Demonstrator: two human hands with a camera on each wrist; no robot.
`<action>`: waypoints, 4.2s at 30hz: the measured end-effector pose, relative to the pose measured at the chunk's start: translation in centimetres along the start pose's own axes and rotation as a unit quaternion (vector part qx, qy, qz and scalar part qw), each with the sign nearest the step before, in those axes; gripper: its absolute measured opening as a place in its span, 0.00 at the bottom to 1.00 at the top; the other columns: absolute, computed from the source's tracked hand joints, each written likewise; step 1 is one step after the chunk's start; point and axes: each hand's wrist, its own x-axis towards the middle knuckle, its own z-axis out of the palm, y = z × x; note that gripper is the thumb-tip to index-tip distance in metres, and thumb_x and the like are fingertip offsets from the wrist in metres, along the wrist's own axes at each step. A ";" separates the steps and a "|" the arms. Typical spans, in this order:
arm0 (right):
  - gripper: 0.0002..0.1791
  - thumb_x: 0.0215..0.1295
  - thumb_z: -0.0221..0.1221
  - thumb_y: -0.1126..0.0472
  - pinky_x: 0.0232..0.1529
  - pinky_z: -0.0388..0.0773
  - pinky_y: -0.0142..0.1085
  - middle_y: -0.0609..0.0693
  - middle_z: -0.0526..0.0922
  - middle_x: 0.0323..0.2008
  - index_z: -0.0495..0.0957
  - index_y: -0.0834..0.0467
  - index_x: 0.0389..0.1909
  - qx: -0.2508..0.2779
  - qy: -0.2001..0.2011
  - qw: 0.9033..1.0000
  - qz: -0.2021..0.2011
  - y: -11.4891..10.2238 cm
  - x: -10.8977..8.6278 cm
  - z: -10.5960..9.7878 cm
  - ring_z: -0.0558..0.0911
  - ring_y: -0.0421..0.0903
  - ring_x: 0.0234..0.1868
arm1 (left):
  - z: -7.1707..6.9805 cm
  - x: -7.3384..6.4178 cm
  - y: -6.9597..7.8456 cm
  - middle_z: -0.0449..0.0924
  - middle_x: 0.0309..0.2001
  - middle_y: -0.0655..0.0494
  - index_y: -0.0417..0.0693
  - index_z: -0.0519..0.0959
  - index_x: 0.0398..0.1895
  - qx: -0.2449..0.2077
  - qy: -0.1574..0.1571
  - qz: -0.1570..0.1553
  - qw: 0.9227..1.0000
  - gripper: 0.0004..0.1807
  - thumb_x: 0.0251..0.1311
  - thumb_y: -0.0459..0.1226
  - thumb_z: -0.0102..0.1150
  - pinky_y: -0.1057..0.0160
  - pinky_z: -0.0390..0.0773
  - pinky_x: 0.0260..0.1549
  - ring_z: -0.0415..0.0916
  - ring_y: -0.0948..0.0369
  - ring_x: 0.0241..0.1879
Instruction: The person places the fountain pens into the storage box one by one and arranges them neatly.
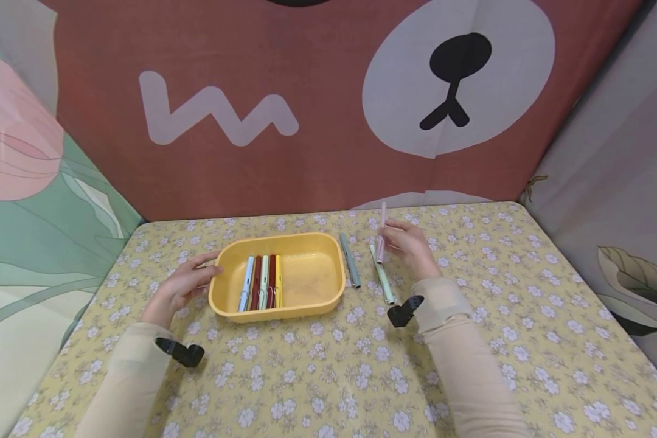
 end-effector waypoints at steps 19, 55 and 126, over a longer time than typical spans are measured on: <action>0.34 0.69 0.52 0.65 0.39 0.79 0.22 0.40 0.77 0.32 0.52 0.66 0.72 0.021 -0.067 0.997 -0.025 -0.7 -0.5 4.6 0.80 0.32 0.32 | 0.0 0.1 -0.1 0.79 0.39 0.60 0.55 0.58 0.73 0.000 0.003 0.001 1.000 0.33 0.65 0.39 0.55 0.74 0.76 0.21 0.79 0.71 0.26; 0.27 0.63 0.55 0.72 0.51 0.81 0.39 0.50 0.78 0.34 0.64 0.67 0.64 -0.041 -0.104 0.994 -0.010 1.2 -1.1 13.1 0.80 0.38 0.31 | 0.0 0.0 0.0 0.80 0.38 0.61 0.53 0.57 0.74 -0.004 -0.001 0.002 1.000 0.34 0.65 0.38 0.54 0.73 0.77 0.22 0.79 0.71 0.27; 0.17 0.61 0.60 0.71 0.32 0.83 0.31 0.54 0.78 0.34 0.73 0.69 0.51 -0.138 -0.104 0.984 0.034 5.4 -0.9 17.3 0.78 0.40 0.25 | 0.0 0.0 0.0 0.78 0.44 0.58 0.53 0.58 0.74 0.012 0.005 0.004 1.000 0.33 0.65 0.39 0.54 0.72 0.76 0.23 0.79 0.71 0.29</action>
